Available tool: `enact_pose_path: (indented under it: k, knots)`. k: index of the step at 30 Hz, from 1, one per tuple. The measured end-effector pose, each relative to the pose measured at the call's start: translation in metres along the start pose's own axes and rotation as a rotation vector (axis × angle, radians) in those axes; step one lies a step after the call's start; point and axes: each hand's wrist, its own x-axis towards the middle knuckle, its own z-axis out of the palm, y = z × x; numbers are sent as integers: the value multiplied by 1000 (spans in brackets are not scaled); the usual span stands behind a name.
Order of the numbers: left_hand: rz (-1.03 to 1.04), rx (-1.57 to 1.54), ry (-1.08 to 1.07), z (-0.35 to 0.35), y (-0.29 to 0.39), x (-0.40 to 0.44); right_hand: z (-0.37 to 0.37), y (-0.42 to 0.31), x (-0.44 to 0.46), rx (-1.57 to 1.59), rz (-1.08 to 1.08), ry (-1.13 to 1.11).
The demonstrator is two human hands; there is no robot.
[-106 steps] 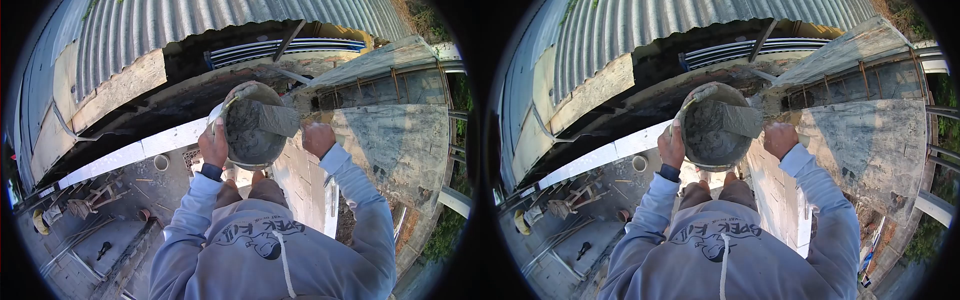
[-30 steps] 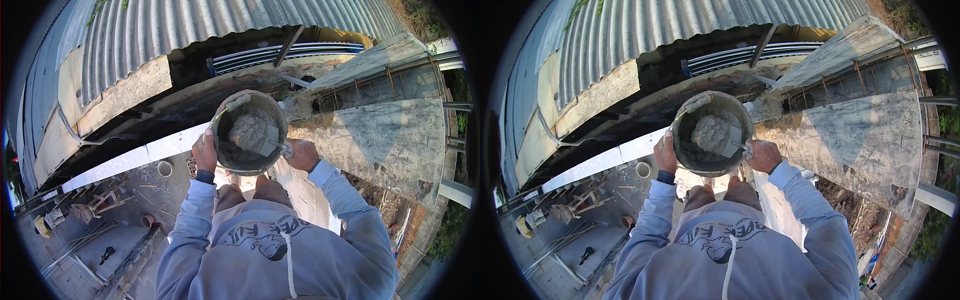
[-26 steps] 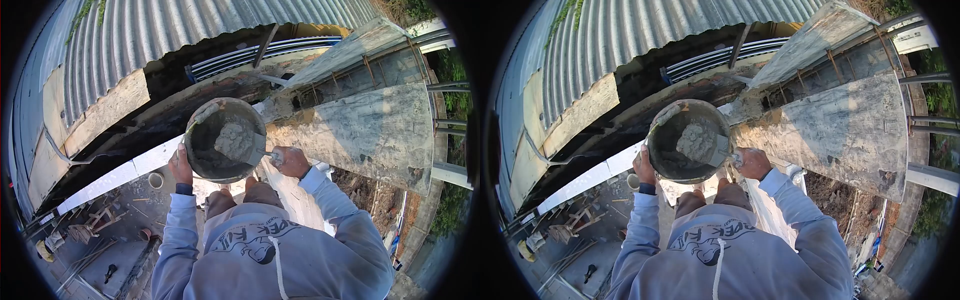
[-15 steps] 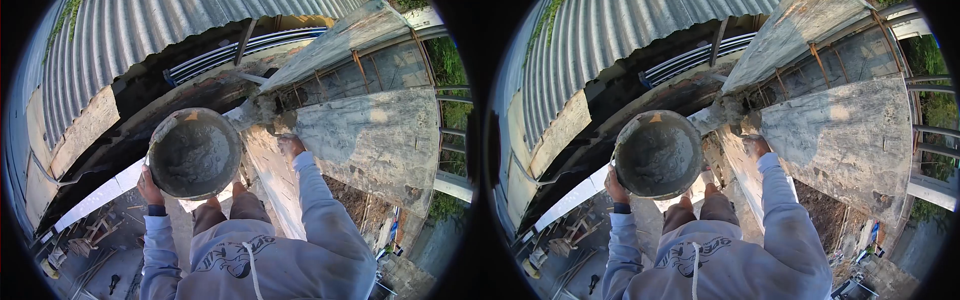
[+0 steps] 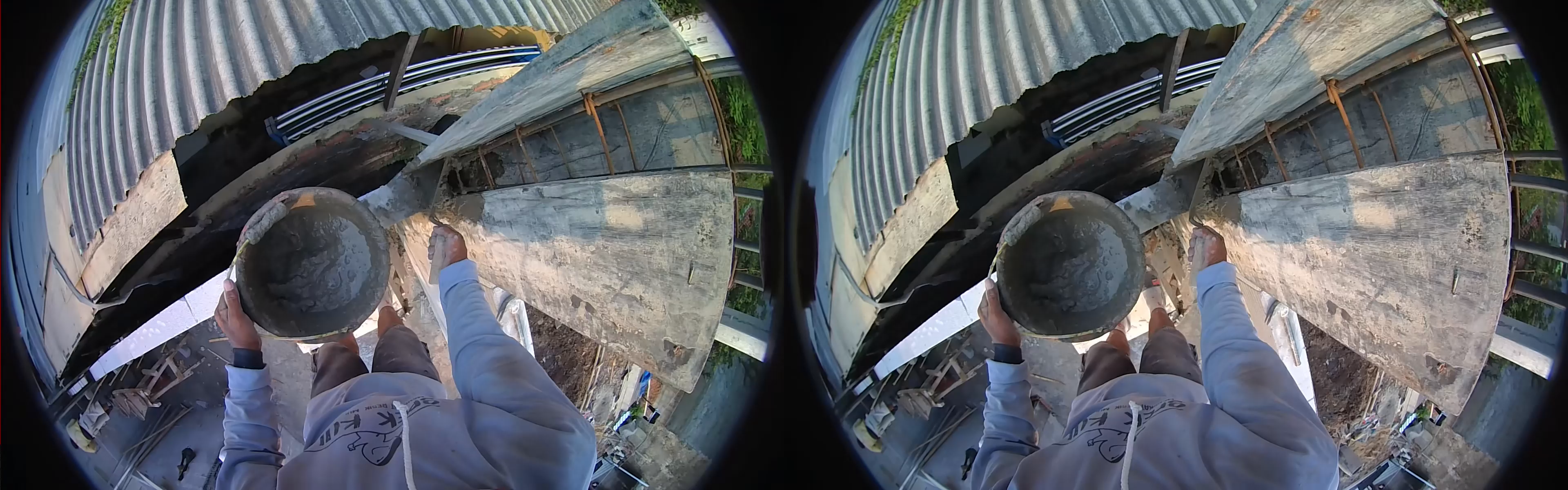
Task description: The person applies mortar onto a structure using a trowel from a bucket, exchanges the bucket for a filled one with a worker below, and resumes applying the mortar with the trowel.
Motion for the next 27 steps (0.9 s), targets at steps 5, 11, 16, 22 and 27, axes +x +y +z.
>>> enact_pose_path:
  k: [5,11,16,22,27]
  knots:
    - [39,86,19,7,3,0,0,-1,-20,31,-77,55]
    - [65,121,-3,24,19,-3,32,-37,-95,-388,-108,66]
    - [123,96,-49,36,31,-11,75,-85,-177,-1795,-1053,-70]
    - [210,115,-74,55,30,-26,159,-65,-121,-2150,-1069,-492]
    - [142,131,-47,44,29,-37,154,-16,-128,-2042,-924,-627]
